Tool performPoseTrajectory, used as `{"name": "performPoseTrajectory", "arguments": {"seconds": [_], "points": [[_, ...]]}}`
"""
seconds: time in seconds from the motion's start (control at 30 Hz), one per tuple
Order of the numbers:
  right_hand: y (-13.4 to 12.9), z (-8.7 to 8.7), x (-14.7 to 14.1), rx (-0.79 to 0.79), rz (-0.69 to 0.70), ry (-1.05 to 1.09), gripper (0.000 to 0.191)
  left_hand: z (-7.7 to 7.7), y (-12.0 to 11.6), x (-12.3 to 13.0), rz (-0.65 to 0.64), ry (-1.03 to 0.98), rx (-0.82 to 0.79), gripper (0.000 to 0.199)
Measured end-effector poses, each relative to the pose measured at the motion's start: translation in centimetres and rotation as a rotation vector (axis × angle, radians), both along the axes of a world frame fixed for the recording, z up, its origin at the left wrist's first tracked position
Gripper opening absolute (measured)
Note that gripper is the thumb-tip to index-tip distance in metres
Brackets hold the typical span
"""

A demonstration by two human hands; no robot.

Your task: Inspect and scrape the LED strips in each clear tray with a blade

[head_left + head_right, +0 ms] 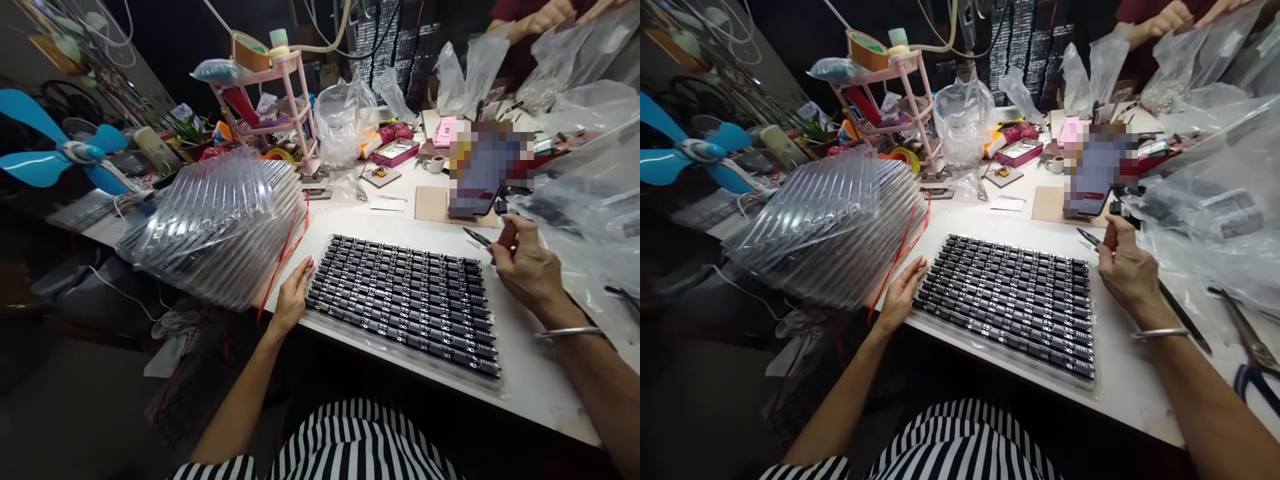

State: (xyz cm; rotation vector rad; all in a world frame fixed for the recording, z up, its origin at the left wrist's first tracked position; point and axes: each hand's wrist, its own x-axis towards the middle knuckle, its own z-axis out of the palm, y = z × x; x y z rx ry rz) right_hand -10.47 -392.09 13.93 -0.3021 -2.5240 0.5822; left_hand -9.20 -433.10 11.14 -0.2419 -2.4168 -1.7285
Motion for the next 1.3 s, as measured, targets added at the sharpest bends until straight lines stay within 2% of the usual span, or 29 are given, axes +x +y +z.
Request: {"name": "performPoseTrajectory", "arguments": {"seconds": [0.13,0.27,0.37,0.53,0.7,0.9,1.03,1.2,1.3], "points": [[-0.3,0.0,-0.1,0.02,-0.042,-0.032,0.059,0.0,-0.1,0.2,0.011,-0.01,0.049,0.052],[-0.2,-0.1,0.0,0.024,-0.1,-0.068,0.058,0.6,-0.1,0.6,0.011,-0.017,-0.032,0.052],[0.2,-0.5,0.1,0.003,-0.162,-0.046,0.063,1.0,0.1,0.8,-0.04,0.028,-0.231,0.058],[0.5,-0.3,0.4,-0.172,-0.192,-0.066,0.069,1.1,0.4,0.9,-0.16,0.07,-0.607,0.081],[0.0,0.5,0.5,-0.178,-0.154,-0.061,0.067,1.0,0.4,0.8,-0.205,0.081,-0.798,0.081],[0.1,0.5,0.8,-0.165,-0.16,0.057,0.069,0.8,0.2,0.5,-0.208,0.131,-0.821,0.077],[0.3,0.8,1.1,-0.177,-0.145,0.12,0.069,0.7,0.3,0.4,-0.219,0.109,-0.768,0.078],[-0.4,1.4,1.3,-0.163,-0.106,0.108,0.065,1.5,0.0,0.6,-0.216,0.027,-0.628,0.078],[-0.6,1.4,1.3,-0.151,-0.091,0.118,0.064,2.1,-0.2,1.0,-0.208,0.037,-0.689,0.077]]}}
